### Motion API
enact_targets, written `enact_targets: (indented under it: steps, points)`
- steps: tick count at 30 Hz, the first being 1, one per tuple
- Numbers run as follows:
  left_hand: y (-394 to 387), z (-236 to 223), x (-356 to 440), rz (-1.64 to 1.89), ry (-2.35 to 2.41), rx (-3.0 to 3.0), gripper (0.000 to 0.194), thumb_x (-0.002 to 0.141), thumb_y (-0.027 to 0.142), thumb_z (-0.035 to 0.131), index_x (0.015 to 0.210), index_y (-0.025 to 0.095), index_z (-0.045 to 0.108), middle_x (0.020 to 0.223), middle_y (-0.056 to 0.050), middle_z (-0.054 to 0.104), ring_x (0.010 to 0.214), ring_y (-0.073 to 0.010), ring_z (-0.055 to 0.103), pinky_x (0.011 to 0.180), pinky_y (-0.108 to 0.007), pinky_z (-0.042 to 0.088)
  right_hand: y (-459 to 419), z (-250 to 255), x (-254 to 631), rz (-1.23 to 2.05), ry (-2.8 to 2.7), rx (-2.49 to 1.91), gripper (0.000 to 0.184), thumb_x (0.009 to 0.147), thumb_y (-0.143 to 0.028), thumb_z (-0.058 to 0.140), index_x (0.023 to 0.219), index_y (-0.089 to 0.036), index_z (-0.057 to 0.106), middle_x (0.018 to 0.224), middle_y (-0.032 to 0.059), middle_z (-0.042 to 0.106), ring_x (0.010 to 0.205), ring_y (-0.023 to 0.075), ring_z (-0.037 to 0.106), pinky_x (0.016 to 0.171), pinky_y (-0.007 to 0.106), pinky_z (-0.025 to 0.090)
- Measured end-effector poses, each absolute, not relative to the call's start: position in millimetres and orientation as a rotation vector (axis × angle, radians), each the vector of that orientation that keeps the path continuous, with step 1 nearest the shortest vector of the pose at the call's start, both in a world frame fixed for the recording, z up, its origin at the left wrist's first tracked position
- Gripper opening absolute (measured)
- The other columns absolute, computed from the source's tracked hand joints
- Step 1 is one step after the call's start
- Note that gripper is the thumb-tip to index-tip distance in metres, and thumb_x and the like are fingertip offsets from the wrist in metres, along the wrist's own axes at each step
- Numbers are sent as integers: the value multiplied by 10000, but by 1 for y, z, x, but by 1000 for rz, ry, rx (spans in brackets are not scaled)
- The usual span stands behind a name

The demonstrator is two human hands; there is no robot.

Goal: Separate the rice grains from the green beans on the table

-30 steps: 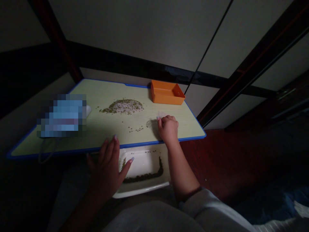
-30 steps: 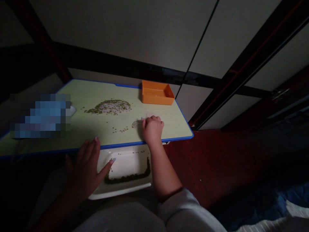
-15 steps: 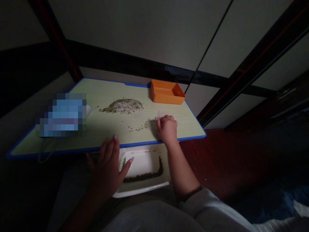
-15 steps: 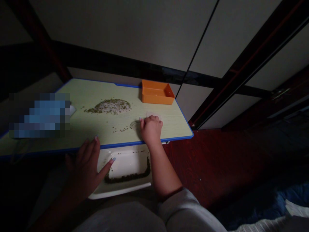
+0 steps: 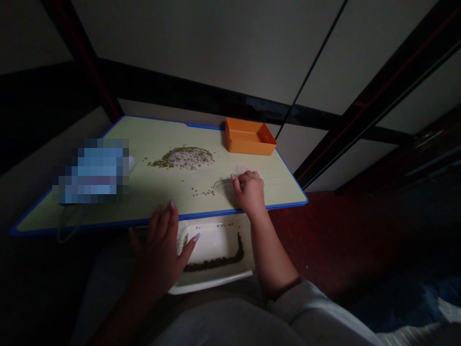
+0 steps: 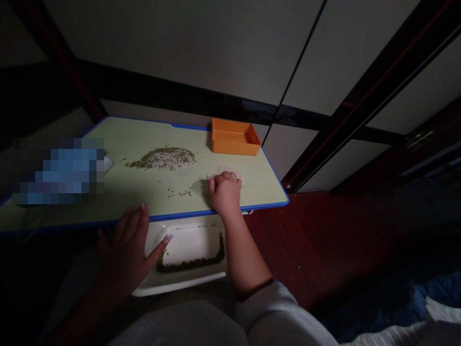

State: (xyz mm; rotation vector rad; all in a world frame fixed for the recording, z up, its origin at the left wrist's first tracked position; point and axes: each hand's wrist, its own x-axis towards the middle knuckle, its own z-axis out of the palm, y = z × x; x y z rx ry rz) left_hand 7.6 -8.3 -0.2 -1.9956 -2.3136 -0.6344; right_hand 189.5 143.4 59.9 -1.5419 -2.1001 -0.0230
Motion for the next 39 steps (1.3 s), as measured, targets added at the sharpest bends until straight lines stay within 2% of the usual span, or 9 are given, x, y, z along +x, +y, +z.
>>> enact_targets:
  steps: [7, 23, 39]
  points:
    - [-8, 1, 8, -635, -2317, -1989, 737, 947, 483, 295, 1559, 149, 54, 1596, -197, 308, 1508, -342, 197, 1138, -755, 108, 143, 60, 188, -21, -2135, -1537, 339, 986, -342, 488, 767, -177, 687, 893, 84, 675, 918, 212, 542, 755, 321, 329]
    - [-8, 1, 8, -647, -2342, -2004, 745, 941, 483, 305, 1558, 138, 69, 1607, -191, 290, 1517, -333, 171, 1166, -717, 42, 140, 62, 182, -20, -2179, -1612, 341, 1002, -329, 439, 841, -164, 691, 956, 96, 690, 975, 226, 557, 776, 335, 330]
    - [-9, 3, 10, -616, -2360, -1996, 731, 950, 490, 287, 1557, 145, 70, 1607, -186, 289, 1521, -323, 160, 1165, -721, 75, 140, 60, 178, -20, -2192, -1642, 357, 1002, -332, 429, 859, -165, 711, 957, 110, 688, 968, 235, 552, 766, 345, 337]
